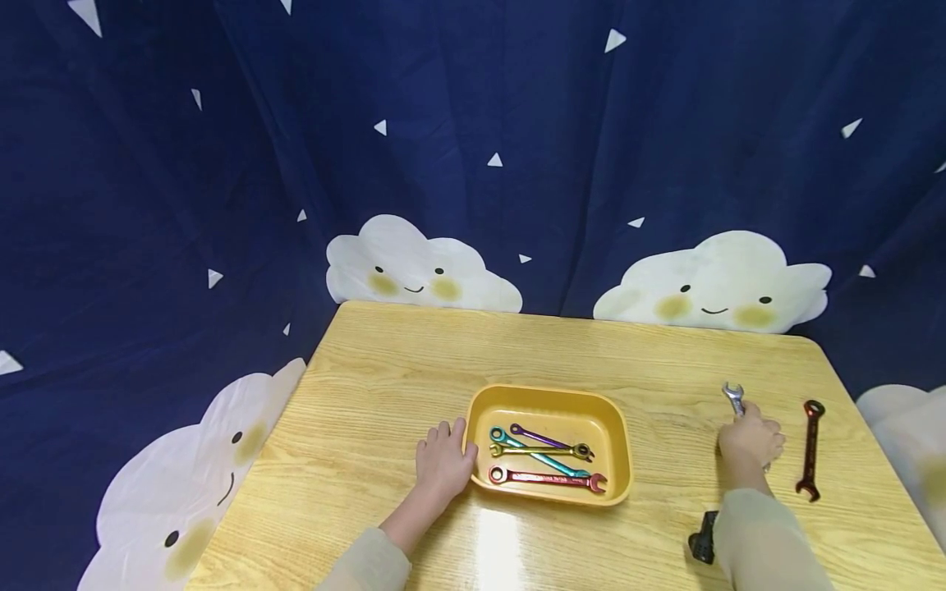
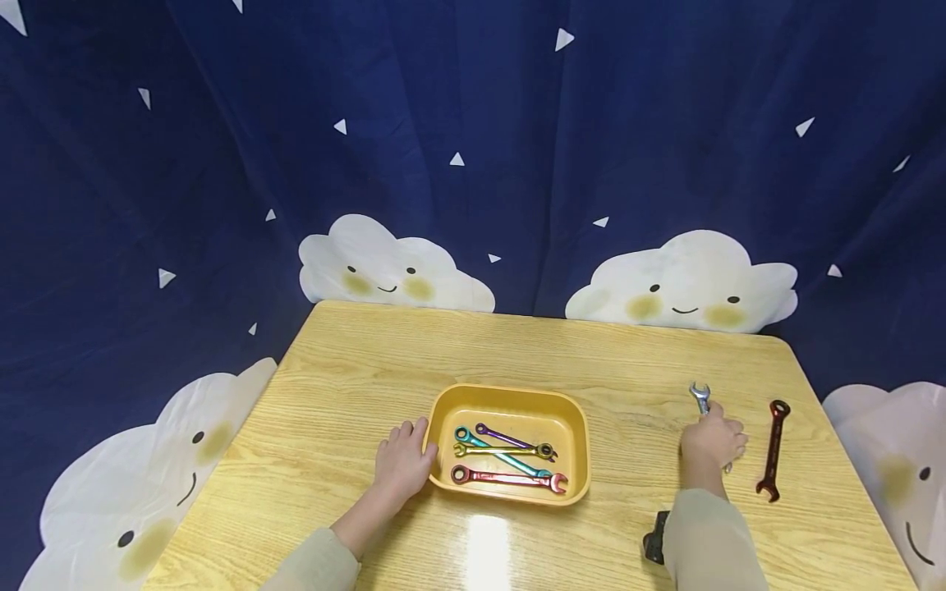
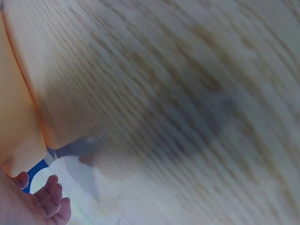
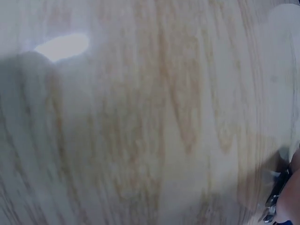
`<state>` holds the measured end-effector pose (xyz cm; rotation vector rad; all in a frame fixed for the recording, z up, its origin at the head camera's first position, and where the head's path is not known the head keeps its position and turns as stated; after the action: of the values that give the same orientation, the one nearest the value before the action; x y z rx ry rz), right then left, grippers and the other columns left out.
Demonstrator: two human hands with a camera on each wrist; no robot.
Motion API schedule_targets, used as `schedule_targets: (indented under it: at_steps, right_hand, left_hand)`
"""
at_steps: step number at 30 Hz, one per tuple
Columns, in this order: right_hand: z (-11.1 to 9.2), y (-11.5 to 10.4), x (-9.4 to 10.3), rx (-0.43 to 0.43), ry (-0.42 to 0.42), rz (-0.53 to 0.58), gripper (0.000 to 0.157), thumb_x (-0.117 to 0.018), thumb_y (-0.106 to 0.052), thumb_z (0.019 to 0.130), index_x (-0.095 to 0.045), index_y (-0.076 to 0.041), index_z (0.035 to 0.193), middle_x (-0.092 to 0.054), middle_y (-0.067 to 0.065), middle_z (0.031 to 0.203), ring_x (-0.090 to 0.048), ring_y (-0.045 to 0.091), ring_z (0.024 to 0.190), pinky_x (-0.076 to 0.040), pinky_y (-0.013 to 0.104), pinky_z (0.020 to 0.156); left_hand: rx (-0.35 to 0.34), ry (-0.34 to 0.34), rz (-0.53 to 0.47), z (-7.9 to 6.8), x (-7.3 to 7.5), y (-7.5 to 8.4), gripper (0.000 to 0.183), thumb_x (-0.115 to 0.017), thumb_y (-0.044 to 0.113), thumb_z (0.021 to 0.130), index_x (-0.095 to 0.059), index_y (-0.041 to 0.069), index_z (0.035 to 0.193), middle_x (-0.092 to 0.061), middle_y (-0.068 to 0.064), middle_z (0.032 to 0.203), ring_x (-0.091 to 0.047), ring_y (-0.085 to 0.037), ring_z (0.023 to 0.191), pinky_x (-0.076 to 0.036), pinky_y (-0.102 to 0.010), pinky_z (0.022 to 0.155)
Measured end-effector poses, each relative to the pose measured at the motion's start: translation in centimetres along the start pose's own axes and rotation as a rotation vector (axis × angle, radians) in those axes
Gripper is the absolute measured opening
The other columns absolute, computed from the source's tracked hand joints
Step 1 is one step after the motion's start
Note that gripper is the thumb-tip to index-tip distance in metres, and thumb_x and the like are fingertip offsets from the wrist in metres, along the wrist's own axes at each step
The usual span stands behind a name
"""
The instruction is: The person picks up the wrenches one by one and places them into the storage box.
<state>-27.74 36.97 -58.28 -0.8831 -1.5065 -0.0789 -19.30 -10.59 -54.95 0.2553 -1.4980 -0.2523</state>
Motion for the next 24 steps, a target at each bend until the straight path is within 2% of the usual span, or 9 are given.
schedule_targets:
  at_steps: [10, 17, 24]
  right_hand:
    - [-0.4, 0.2, -0.1, 0.045, 0.007, -0.015, 0.052, -0.036, -0.009, 0.088, -0.026, -0.001, 0.138, -0.030, 0.042, 0.115, -0.030, 0.056, 0.105, -0.025, 0.058, 0.086]
    - [-0.9, 0.2, -0.1, 0.107, 0.015, -0.053, 0.049, -0.034, -0.009, 0.090, -0.025, 0.004, 0.136, -0.028, 0.043, 0.117, -0.029, 0.056, 0.106, -0.024, 0.058, 0.088]
    - [-1.2, 0.4, -0.2, 0.150, 0.052, 0.008, 0.045, -0.036, -0.004, 0.090, -0.027, 0.007, 0.133, -0.028, 0.043, 0.115, -0.029, 0.056, 0.105, -0.024, 0.059, 0.087]
  left_hand:
    - [-0.005, 0.004, 0.003, 0.0, 0.1, 0.0, 0.037, -0.044, 0.034, 0.086, -0.048, 0.013, 0.116, -0.051, -0.010, 0.093, -0.047, -0.026, 0.084, -0.037, -0.041, 0.068]
    - [0.000, -0.005, -0.013, 0.0, 0.2, 0.0, 0.037, -0.044, 0.033, 0.086, -0.048, 0.013, 0.116, -0.050, -0.010, 0.094, -0.047, -0.026, 0.083, -0.037, -0.041, 0.068]
    - [0.005, -0.010, -0.006, -0.1, 0.1, 0.0, 0.038, -0.043, 0.034, 0.086, -0.048, 0.013, 0.117, -0.050, -0.010, 0.094, -0.047, -0.027, 0.085, -0.037, -0.042, 0.070]
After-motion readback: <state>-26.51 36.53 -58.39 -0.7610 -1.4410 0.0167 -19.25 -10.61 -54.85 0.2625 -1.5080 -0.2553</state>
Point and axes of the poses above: each hand's wrist, its own z-axis towards the middle knuckle, its own x-axis out of the back of the hand, y = z × x, the point moved 3 cm from there along z, towards the middle knuckle
